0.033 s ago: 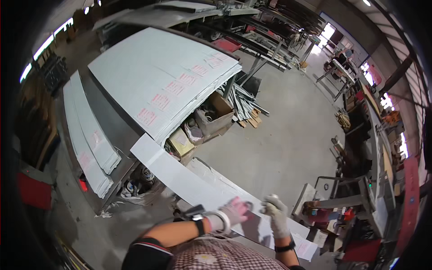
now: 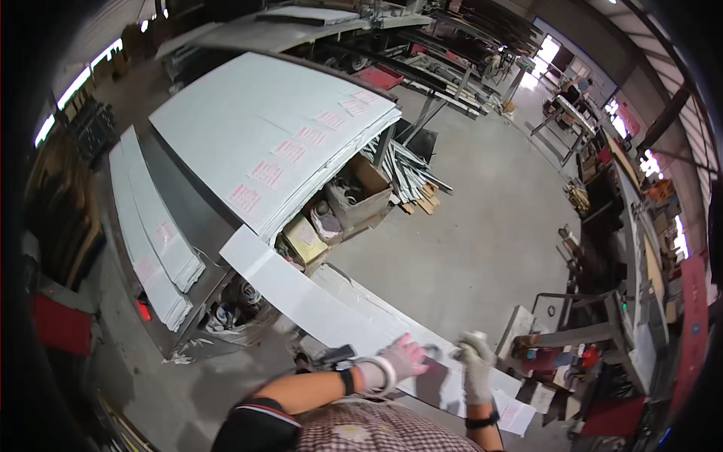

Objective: Applying adhesive tape to the edges of long metal or plastic structural panels in a warehouse.

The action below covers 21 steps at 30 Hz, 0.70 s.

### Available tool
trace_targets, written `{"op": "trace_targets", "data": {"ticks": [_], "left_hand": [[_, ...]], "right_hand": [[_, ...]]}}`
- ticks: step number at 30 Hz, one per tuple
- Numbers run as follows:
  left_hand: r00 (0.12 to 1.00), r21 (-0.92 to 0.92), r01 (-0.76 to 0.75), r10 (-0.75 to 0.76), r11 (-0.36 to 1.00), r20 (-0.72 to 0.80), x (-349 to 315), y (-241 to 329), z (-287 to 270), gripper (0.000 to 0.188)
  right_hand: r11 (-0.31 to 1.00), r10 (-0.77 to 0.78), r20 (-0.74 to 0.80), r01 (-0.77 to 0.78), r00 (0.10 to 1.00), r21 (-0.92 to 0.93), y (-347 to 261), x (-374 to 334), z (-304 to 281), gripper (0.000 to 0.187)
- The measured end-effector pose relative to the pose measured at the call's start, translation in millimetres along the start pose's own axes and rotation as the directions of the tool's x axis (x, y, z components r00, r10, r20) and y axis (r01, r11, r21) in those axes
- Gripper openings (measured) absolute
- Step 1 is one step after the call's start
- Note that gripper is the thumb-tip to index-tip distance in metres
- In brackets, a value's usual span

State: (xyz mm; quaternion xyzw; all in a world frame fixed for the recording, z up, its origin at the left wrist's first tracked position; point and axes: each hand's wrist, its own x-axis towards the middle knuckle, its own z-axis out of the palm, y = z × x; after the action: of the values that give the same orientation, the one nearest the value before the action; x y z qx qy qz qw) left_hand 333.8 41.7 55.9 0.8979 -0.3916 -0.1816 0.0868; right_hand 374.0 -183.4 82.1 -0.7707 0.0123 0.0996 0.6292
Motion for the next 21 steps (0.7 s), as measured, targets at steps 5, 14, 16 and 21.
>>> {"op": "trace_targets", "data": {"ticks": [5,14,16,21], "left_hand": [[0.973,-0.074,0.167,-0.152,0.983,0.174,68.6,47.1,-28.9,0.120],[0.892,-0.211,0.297,-0.349,0.931,-0.287,-8.8,126.2,1.0,0.114],[0.794,-0.190,0.334,-0.384,0.923,-0.472,-48.6,132.3,38.3,0.112],[0.293,-0.637,0.353,-0.728,0.685,-0.620,-150.8,134.3,118.9,0.131]], "right_hand": [[0.933,-0.358,-0.754,0.176,0.551,-0.314,102.9,-54.1,-203.0,0.044],[0.637,-0.034,-0.311,0.260,0.950,0.726,47.5,-74.9,-225.0,0.066],[0.701,-0.141,-0.319,0.322,0.937,0.637,19.3,-85.3,-178.6,0.067],[0.973,-0.053,0.199,0.006,0.978,0.229,-25.6,-159.2,-19.4,0.046]]}}
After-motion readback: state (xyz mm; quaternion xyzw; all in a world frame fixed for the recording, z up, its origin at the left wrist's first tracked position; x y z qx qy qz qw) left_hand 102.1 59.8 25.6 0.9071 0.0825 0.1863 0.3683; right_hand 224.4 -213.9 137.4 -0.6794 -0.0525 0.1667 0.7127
